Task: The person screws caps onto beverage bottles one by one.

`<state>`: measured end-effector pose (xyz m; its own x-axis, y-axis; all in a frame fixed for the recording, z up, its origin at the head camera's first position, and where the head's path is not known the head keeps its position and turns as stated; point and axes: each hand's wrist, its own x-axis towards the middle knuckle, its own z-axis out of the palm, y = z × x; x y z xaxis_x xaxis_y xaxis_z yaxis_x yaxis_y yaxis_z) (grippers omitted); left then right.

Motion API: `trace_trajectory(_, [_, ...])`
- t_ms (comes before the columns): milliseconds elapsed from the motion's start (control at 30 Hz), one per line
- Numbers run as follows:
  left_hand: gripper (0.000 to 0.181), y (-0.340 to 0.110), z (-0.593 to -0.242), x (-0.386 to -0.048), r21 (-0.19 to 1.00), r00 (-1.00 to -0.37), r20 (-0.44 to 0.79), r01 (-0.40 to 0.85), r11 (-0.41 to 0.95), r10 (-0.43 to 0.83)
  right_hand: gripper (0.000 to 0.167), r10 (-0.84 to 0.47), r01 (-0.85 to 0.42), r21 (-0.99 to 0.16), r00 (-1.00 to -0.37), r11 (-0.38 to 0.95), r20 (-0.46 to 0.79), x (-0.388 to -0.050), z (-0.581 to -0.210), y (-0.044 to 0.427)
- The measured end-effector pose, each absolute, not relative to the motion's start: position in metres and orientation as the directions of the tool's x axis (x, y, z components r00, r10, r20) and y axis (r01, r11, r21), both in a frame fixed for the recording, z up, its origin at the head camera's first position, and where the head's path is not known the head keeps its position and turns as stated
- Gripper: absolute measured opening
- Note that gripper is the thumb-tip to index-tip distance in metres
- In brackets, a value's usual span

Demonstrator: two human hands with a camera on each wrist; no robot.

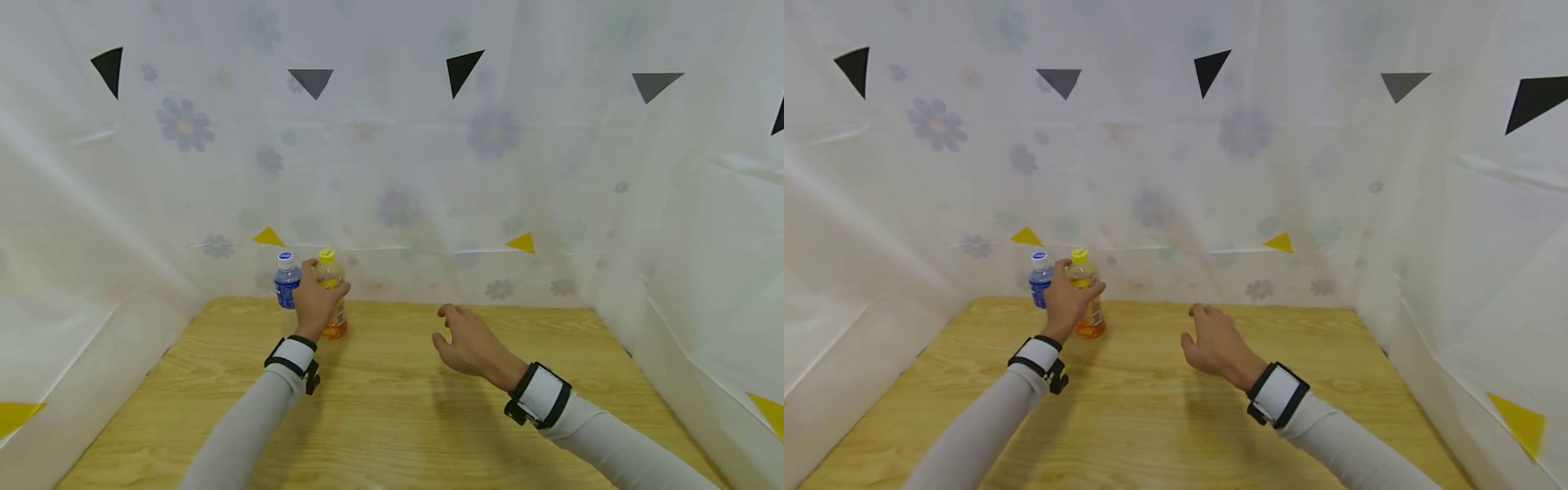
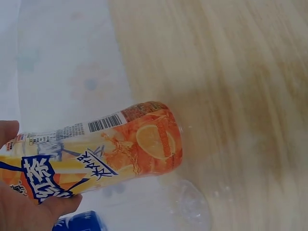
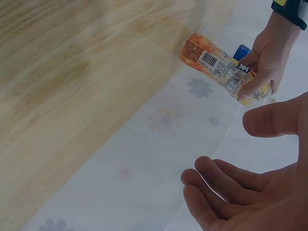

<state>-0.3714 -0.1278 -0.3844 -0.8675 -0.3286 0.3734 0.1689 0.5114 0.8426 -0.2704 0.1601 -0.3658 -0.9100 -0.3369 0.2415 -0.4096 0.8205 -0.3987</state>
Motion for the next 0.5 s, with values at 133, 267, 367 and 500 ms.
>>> trace_trajectory(133, [0.084, -0.129, -0.390, -0.373, 0.841, -0.869, 0.380, 0.181, 0.510, -0.318, 0.044, -0.331, -0.404, -0.402, -0.912, 0.822, 0.241, -0.270, -0.367, 0.161])
trace_trajectory(267, [0.087, -0.130, -0.394, -0.374, 0.835, -0.880, 0.378, 0.190, 0.516, -0.288, 0.047, -0.327, -0.396, -0.409, -0.917, 0.822, 0.231, -0.270, -0.369, 0.162])
trace_trajectory(367, [0.087, -0.130, -0.397, -0.374, 0.834, -0.888, 0.374, 0.195, 0.517, -0.268, 0.049, -0.324, -0.390, -0.415, -0.919, 0.822, 0.223, -0.270, -0.371, 0.162])
trace_trajectory(500, [0.087, -0.129, -0.397, -0.375, 0.834, -0.889, 0.378, 0.205, 0.513, -0.259, 0.051, -0.323, -0.385, -0.424, -0.922, 0.820, 0.213, -0.270, -0.372, 0.162])
